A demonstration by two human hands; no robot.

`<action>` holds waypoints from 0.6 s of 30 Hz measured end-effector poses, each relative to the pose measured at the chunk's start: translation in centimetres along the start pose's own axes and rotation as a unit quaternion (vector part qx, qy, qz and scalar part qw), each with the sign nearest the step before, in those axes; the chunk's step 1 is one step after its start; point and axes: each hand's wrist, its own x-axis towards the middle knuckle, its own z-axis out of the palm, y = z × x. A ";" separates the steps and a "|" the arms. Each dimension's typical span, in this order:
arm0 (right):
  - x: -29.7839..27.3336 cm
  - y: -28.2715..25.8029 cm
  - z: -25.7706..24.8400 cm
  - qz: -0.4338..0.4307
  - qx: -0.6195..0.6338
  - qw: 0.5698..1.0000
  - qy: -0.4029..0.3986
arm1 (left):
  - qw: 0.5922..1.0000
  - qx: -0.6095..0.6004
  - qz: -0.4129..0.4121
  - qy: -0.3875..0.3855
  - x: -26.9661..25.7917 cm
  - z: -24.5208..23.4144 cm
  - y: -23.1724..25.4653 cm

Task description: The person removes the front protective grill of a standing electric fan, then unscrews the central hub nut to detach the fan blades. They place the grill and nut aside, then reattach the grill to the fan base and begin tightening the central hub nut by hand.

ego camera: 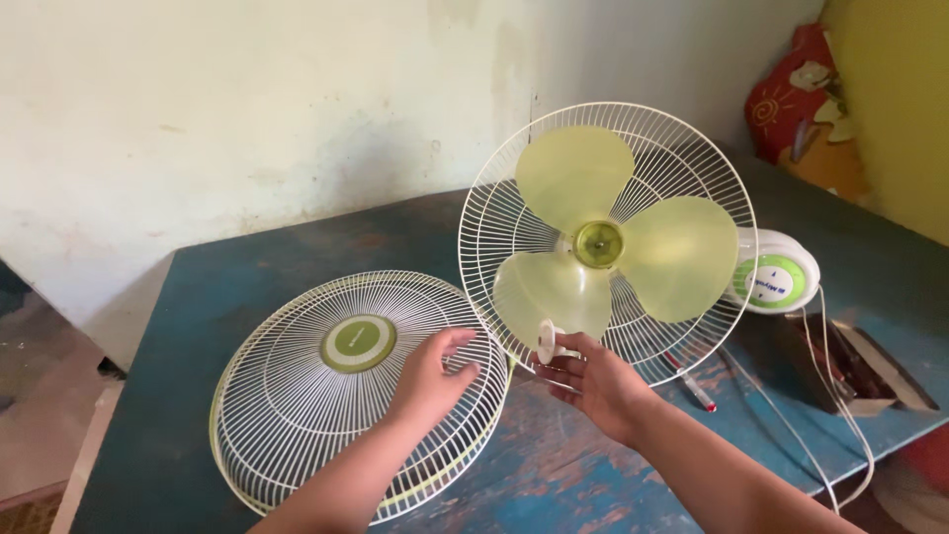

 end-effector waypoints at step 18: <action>7.7 12.1 1.2 0.088 -0.003 0.992 0.092 | 0.887 0.354 0.138 -0.261 -5.6 -1.2 -4.9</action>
